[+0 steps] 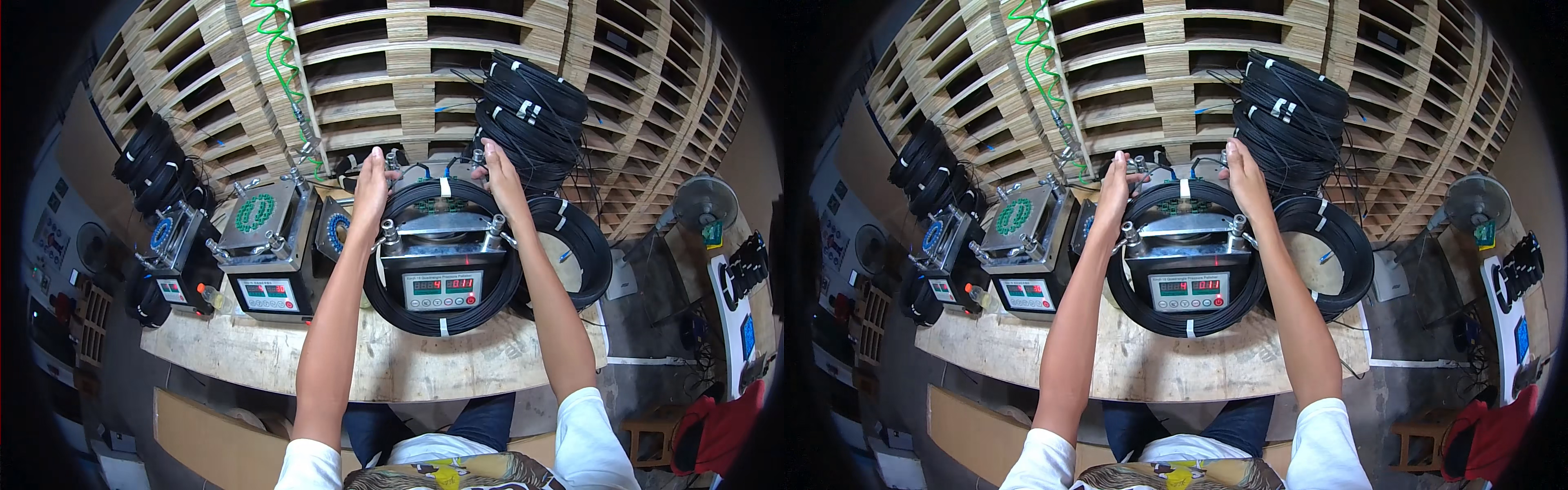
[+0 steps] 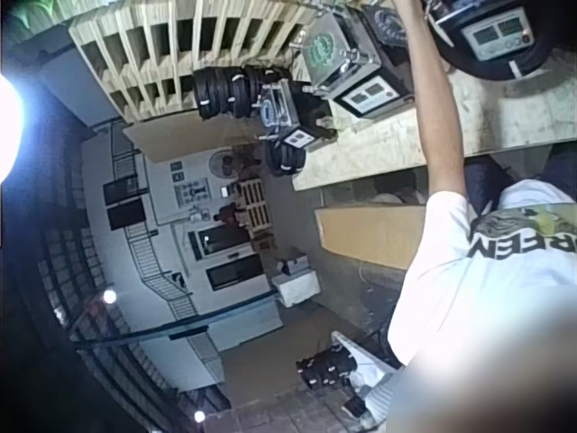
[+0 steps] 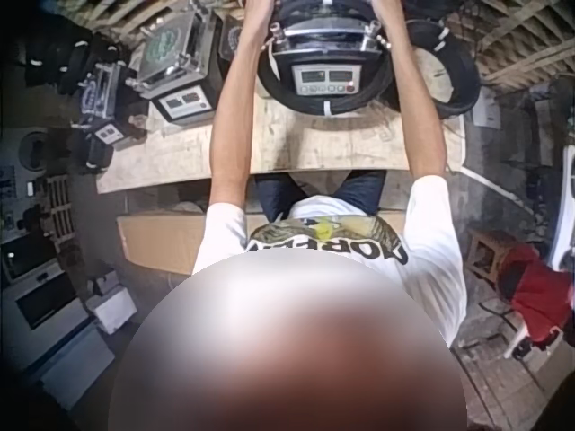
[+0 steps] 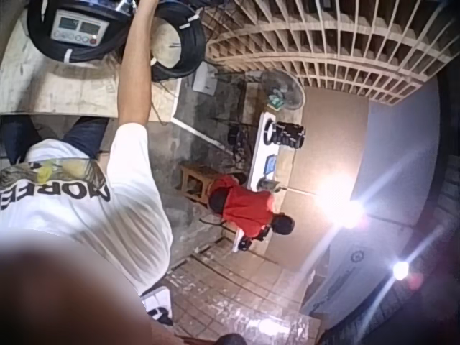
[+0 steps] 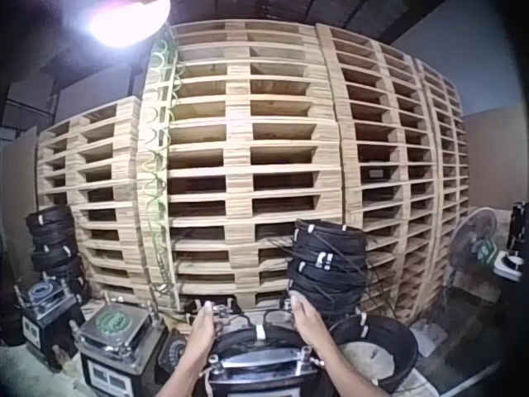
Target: Using a machine to secure or tape a coil of black electrical cable.
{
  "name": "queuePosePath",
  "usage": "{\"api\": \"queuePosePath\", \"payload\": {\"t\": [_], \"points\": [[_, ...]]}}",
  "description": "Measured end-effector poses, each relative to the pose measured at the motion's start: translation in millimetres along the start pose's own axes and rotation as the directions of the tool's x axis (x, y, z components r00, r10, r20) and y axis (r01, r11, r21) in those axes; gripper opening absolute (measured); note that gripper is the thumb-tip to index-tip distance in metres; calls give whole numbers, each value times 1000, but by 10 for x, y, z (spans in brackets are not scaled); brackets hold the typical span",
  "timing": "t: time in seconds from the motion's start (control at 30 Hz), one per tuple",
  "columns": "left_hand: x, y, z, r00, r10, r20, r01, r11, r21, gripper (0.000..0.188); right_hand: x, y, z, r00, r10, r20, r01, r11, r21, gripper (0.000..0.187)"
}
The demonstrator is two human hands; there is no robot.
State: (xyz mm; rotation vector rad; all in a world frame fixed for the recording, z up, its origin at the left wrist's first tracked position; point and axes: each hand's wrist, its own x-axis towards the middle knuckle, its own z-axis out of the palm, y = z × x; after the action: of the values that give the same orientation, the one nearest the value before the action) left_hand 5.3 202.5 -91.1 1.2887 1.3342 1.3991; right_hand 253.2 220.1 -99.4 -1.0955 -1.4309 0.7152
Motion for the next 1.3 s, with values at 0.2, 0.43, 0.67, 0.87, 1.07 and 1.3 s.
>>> {"api": "queuePosePath", "payload": {"t": [0.2, 0.43, 0.67, 0.87, 1.07, 1.3], "points": [[-30, 35, 15, 998, 54, -21, -54, 999, 8, 77, -49, -34, -13, 992, 98, -79, -92, 993, 73, 72], [-57, 74, 10, 995, 73, 73, -78, 994, 76, 77, -45, -65, -57, 976, 178, -127, -181, 983, -9, 72], [-69, 71, 36, 1000, 8, 5, -8, 997, 76, 73, 41, 151, -57, 998, 4, -61, -9, 997, -82, 73], [-16, -16, -56, 999, 38, -20, -37, 997, 71, 70, -47, -34, 36, 997, 50, -60, -50, 999, 0, 74], [-60, 69, 36, 998, 51, 27, -52, 997, 63, 72, -47, -54, -96, 970, 178, -168, -190, 980, -58, 74], [-28, 8, -25, 999, 18, -38, -15, 996, 89, 74, -53, -90, -42, 971, 176, -164, -189, 980, -68, 72]]}}
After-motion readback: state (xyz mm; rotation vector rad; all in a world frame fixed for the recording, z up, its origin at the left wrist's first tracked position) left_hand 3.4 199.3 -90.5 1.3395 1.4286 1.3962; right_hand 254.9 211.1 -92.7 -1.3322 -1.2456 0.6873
